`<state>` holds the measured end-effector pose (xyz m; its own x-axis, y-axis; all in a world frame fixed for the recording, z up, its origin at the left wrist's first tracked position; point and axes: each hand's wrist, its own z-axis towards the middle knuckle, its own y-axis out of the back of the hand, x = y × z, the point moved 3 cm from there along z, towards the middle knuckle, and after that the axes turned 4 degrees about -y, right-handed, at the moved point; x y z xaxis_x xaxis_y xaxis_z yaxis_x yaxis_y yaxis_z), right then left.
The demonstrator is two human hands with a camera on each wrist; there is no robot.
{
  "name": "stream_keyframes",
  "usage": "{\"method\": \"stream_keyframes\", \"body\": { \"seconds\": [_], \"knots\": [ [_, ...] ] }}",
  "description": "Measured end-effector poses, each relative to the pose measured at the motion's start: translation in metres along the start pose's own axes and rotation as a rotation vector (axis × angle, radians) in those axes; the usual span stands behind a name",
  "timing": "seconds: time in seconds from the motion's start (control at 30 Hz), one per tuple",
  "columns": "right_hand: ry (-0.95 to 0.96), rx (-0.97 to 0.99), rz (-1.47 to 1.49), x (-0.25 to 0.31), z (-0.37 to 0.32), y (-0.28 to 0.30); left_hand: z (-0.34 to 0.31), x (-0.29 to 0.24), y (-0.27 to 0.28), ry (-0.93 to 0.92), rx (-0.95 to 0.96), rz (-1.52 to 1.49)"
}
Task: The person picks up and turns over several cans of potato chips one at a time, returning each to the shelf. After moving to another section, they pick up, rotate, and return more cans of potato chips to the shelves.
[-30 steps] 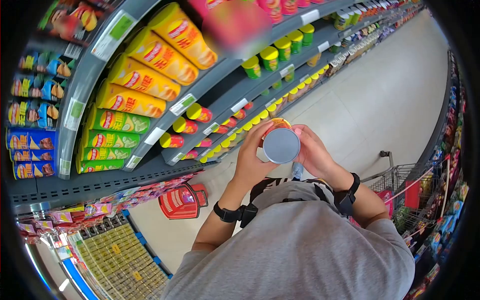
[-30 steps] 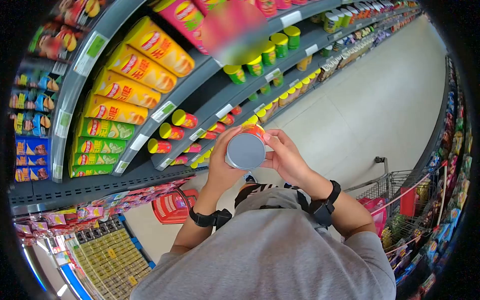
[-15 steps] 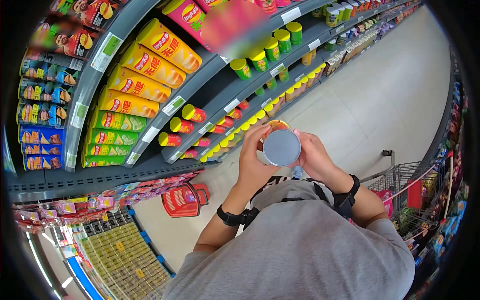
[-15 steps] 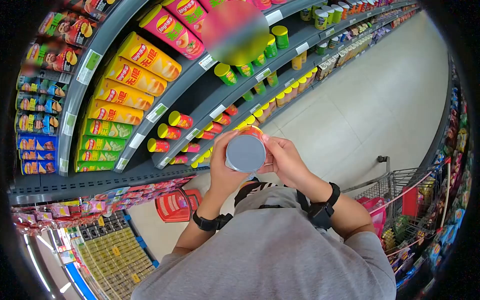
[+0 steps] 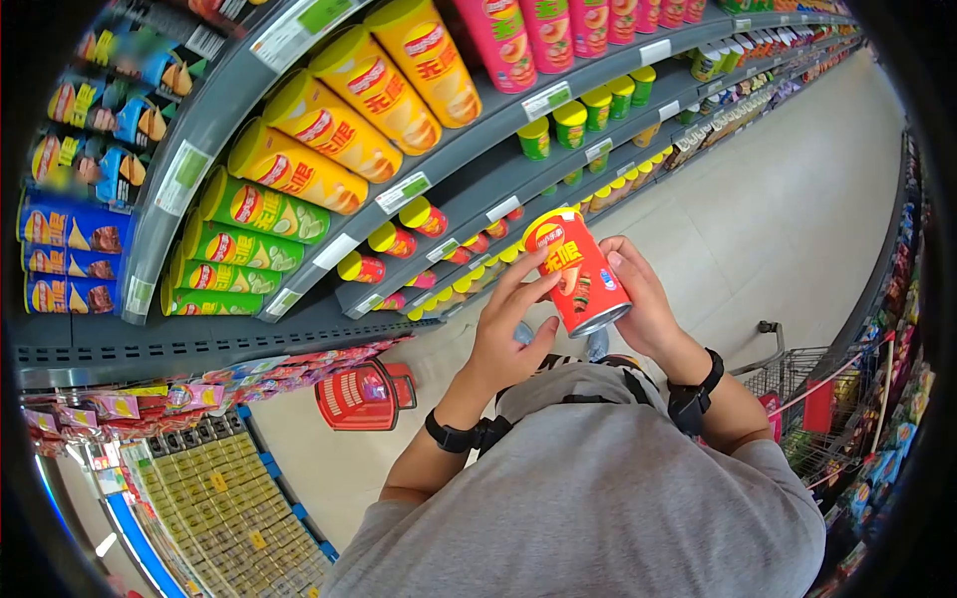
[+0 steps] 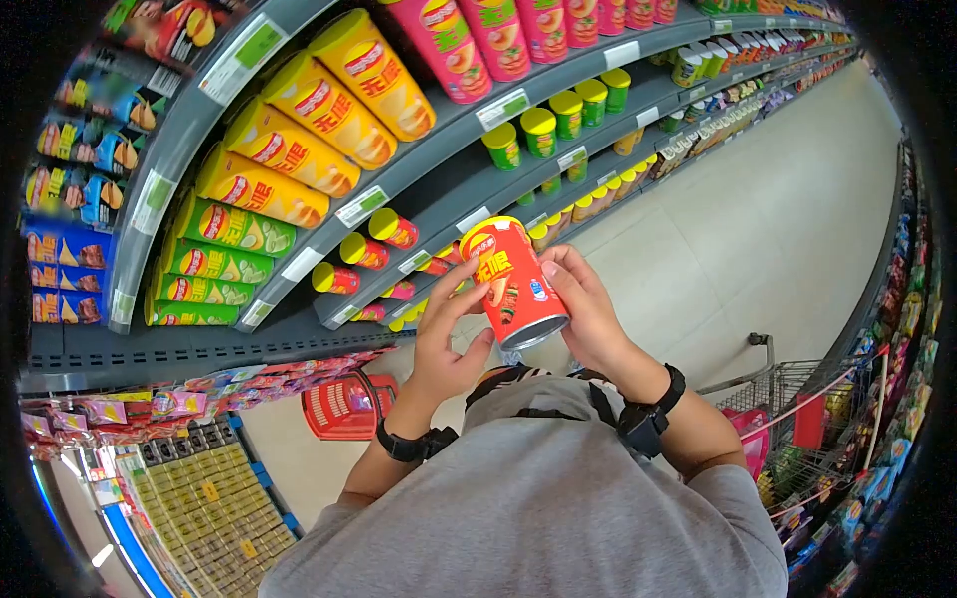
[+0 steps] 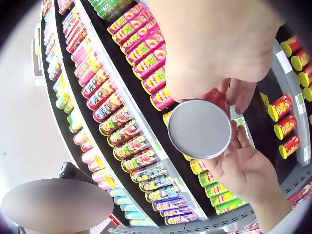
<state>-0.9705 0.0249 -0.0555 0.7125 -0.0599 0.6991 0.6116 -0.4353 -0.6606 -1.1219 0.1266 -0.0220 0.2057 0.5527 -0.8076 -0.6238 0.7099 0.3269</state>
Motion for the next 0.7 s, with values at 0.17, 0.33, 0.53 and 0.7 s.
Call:
{"method": "stream_keyframes", "body": {
  "seconds": [0.17,0.33,0.53,0.7],
  "knots": [
    [-0.023,-0.053,-0.051,-0.013,0.013,-0.038,-0.005,0.017,0.034,0.088,-0.081,-0.049],
    [0.013,0.042,-0.185,-0.016,0.020,-0.052,-0.010,0.041,0.061,0.182,-0.156,-0.154],
    [0.220,0.135,-0.374,-0.016,0.019,-0.064,-0.004,0.037,0.066,0.153,0.082,-0.002],
    [0.372,0.123,-0.481,-0.013,0.008,-0.067,-0.006,0.034,0.062,0.091,0.045,-0.048]
  ]
}}
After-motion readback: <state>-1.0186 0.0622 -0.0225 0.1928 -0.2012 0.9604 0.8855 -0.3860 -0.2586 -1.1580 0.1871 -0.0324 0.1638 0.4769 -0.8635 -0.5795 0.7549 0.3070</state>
